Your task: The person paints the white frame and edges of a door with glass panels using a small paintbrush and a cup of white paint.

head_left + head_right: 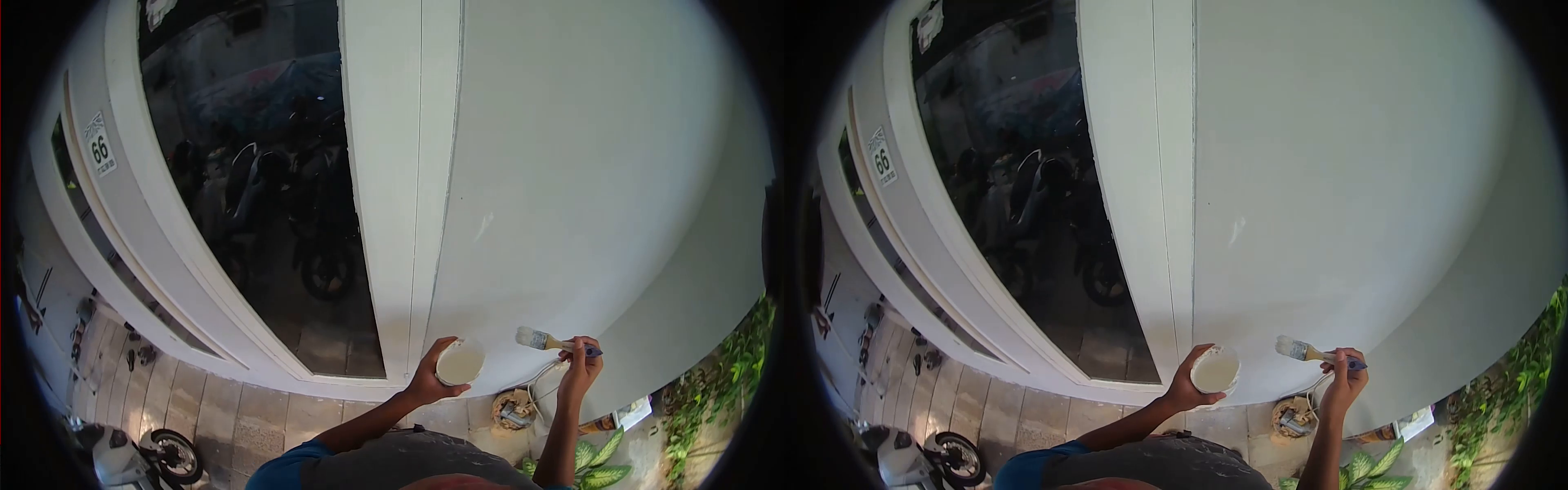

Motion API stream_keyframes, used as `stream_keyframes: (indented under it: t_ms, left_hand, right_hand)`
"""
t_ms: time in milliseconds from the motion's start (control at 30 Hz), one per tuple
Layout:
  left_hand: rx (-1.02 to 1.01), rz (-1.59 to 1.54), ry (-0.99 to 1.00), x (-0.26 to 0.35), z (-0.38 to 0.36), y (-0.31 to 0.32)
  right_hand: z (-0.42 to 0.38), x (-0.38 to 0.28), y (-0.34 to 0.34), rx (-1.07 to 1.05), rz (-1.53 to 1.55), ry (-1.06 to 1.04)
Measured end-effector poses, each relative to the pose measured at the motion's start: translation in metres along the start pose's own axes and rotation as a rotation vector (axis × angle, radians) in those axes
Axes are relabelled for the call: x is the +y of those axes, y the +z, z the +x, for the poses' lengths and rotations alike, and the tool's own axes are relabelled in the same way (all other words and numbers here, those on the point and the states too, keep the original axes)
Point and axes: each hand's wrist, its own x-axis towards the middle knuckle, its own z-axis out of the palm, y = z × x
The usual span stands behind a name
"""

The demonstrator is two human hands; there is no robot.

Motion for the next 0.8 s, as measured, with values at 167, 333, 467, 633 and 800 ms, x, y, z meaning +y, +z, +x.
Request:
stream_keyframes:
  t_ms: [167, 333, 467, 633, 800]
  left_hand:
    - [0.205, 0.034, 0.021, 0.011, -0.008, 0.029]
    - [0.288, 0.103, 0.002, 0.024, -0.027, 0.052]
    - [0.348, 0.15, -0.029, 0.027, -0.042, 0.069]
    - [0.37, 0.195, -0.053, 0.038, -0.049, 0.074]
    - [0.373, 0.278, -0.02, 0.052, -0.049, 0.071]
  right_hand:
    - [0.042, -0.015, -0.004, -0.304, 0.138, 0.027]
    - [0.065, -0.043, 0.01, -0.534, 0.224, 0.03]
    - [0.067, -0.058, 0.026, -0.669, 0.26, -0.048]
    - [0.065, -0.08, 0.044, -0.875, 0.335, -0.013]
    - [0.062, -0.087, 0.054, -0.987, 0.373, 0.038]
